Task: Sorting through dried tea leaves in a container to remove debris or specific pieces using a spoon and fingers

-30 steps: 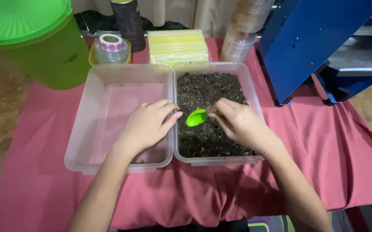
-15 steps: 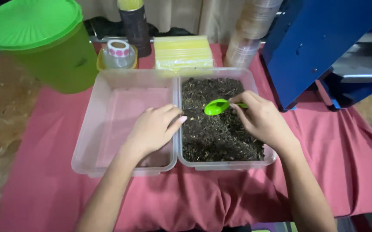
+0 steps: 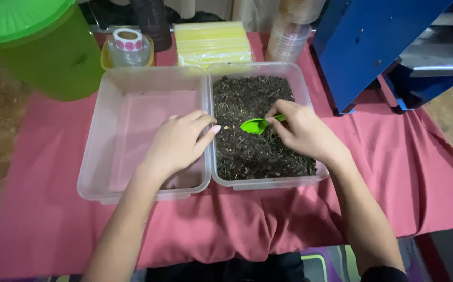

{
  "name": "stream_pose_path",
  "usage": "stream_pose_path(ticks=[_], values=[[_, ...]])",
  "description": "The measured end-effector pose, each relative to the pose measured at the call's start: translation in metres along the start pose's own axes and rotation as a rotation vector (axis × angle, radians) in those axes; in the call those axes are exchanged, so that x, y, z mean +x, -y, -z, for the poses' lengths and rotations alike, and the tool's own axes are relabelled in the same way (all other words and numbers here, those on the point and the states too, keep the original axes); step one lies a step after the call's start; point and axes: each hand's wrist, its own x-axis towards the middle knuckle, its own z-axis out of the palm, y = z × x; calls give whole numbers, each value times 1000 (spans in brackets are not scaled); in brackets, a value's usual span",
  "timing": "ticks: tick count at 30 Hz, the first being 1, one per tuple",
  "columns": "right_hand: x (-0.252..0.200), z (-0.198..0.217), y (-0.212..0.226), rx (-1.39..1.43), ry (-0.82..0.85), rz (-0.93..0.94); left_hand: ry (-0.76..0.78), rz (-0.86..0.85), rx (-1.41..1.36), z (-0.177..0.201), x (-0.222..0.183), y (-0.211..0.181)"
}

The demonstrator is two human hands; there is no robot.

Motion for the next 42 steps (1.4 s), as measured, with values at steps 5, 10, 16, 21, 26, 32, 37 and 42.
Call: stream_pose_path(ticks=[5, 10, 16, 21, 26, 32, 37, 42], values=[[0, -6, -4, 84, 23, -127, -2, 10, -25, -1, -1, 0], [5, -6, -7, 158, 52, -228, -13, 12, -35, -1, -2, 0], [9, -18, -15, 338, 149, -345, 0, -18, -19, 1, -2, 0], [12, -22, -15, 488, 183, -438, -24, -7, -21, -3, -3, 1], [11, -31, -22, 651, 121, -427, -49, -30, -12, -7, -2, 5], [10, -33, -23, 731, 80, -417, -42, -32, -16, -4, -2, 2], [11, -35, -26, 751, 42, -415, -44, -30, -4, -4, -1, 3], [11, -38, -33, 773, -22, -383, -40, -25, -13, -2, -2, 1]])
